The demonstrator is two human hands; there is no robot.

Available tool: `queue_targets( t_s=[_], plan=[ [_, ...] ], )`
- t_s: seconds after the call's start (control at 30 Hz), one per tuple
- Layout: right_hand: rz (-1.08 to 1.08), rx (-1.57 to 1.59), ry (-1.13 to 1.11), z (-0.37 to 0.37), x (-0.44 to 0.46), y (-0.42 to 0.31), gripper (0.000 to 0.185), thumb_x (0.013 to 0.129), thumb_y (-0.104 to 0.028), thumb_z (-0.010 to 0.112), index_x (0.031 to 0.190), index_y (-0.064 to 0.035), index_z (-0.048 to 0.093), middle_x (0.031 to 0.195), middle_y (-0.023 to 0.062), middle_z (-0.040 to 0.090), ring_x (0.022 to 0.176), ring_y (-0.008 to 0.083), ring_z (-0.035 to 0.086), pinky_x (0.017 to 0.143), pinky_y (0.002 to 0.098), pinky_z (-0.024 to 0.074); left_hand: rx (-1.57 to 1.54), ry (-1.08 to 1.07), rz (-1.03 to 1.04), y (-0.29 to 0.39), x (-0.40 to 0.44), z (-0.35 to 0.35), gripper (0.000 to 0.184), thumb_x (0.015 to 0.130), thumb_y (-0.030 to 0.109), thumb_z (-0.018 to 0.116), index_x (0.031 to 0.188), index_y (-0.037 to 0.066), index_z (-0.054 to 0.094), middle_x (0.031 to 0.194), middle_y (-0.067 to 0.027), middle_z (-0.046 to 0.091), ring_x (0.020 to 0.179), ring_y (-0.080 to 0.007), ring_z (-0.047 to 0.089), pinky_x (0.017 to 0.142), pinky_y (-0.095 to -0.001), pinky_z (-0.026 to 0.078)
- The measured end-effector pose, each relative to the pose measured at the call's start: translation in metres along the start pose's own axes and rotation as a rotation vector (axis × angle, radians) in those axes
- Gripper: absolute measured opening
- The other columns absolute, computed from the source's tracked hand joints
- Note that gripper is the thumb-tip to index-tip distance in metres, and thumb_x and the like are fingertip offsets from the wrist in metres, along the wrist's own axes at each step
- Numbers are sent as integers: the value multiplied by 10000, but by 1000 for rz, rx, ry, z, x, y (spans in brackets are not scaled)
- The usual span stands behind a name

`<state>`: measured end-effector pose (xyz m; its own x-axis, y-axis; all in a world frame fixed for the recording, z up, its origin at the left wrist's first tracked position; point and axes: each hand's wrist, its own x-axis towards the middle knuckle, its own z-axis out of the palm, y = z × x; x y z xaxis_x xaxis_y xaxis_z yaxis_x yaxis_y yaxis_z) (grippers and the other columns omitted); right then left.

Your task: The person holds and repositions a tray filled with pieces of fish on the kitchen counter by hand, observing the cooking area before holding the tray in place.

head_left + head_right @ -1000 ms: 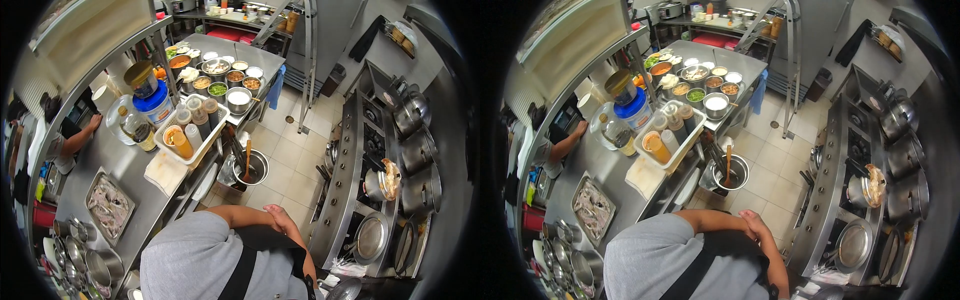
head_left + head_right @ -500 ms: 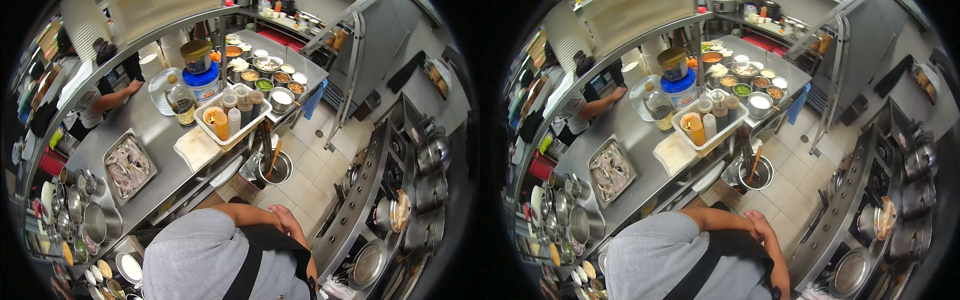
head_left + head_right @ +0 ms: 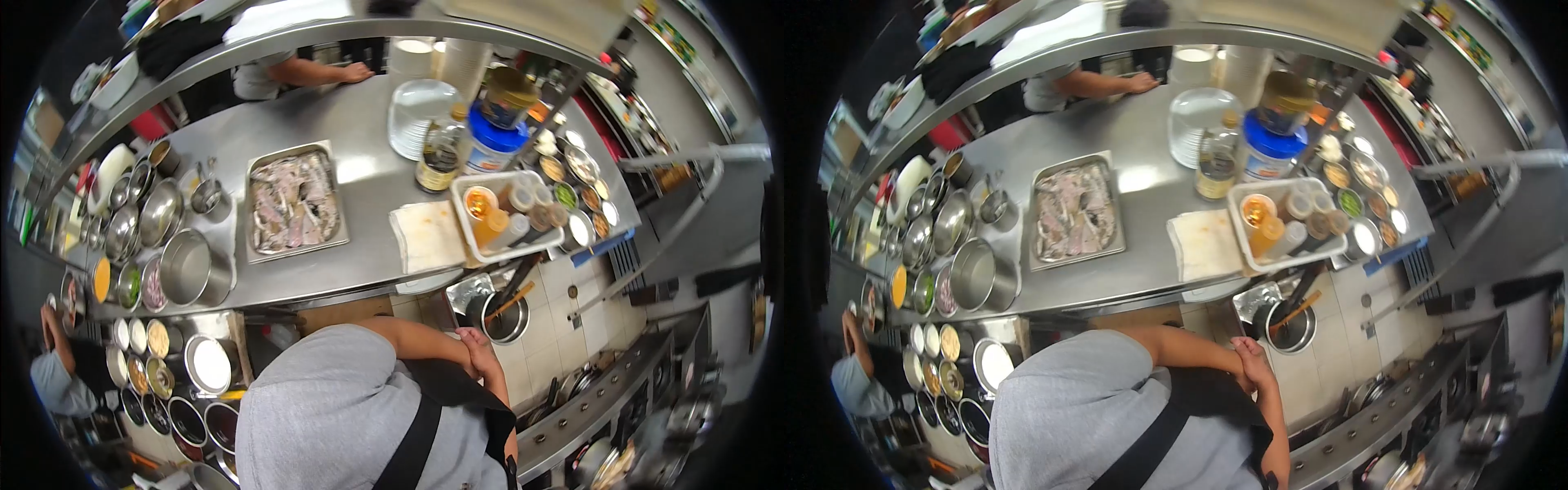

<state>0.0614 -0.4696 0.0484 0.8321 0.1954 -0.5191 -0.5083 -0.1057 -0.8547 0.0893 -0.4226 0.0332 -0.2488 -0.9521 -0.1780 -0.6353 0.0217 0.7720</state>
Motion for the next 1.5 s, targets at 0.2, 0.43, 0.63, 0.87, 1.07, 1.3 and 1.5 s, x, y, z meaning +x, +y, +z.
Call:
queue_targets(
  t_s=[0.2, 0.43, 0.63, 0.87, 1.07, 1.3, 1.5],
  plan=[
    [-74, -285, -133, 45, 64, -54, 336, 914, -308, 553, 1027, 4, 608, 889, 47, 630, 805, 118, 567, 739, 260, 462, -50, 187, -85, -30, -75, -22, 292, 847, 215, 515, 990, -10, 634, 1008, -235, 629, 902, -362, 602, 802, -452, 462],
    [-289, -854, -198, 136, 99, -168, 392, 842, -335, 604, 1071, -19, 571, 805, 169, 642, 778, 298, 635, 715, 361, 488, -93, 410, -193, -53, -164, -30, 295, 855, 220, 511, 1001, -8, 630, 1019, -236, 626, 913, -362, 599, 807, -451, 462],
    [-404, -934, -348, 210, 148, -174, 442, 843, -343, 607, 1097, 12, 541, 892, 177, 638, 827, 282, 625, 747, 356, 483, -122, 579, -270, -54, -220, -22, 298, 863, 223, 508, 1011, -7, 626, 1028, -237, 624, 922, -363, 598, 811, -451, 461],
    [-539, -1024, -191, 234, 196, -158, 590, 839, -404, 605, 1168, 65, 464, 942, 171, 624, 914, 281, 607, 814, 340, 462, -67, 745, -345, -55, -226, -4, 301, 871, 227, 504, 1022, -5, 622, 1039, -238, 621, 933, -364, 595, 817, -450, 460],
    [-204, -776, -356, 236, 251, -148, 434, 864, -353, 599, 1078, 17, 526, 906, 122, 637, 709, 172, 633, 532, 289, 472, 109, 847, -130, -47, -215, -17, 277, 811, 215, 582, 902, -32, 668, 925, -234, 651, 854, -362, 613, 806, -424, 456],
    [-36, -567, -463, 251, 242, -151, 286, 863, -288, 619, 931, -15, 564, 758, 90, 637, 595, 145, 617, 504, 266, 461, -300, 949, -422, 42, -255, -29, 446, 897, 388, 499, 892, -35, 640, 822, -240, 625, 748, -377, 599, 684, -442, 442],
    [22, -390, -556, 252, 253, -141, 245, 874, -306, 619, 828, -90, 510, 719, 54, 596, 565, 137, 608, 457, 231, 461, -492, 1044, -711, 30, -232, -7, 496, 875, 446, 524, 910, -37, 633, 762, -201, 615, 696, -321, 594, 668, -409, 449]
  ],
)
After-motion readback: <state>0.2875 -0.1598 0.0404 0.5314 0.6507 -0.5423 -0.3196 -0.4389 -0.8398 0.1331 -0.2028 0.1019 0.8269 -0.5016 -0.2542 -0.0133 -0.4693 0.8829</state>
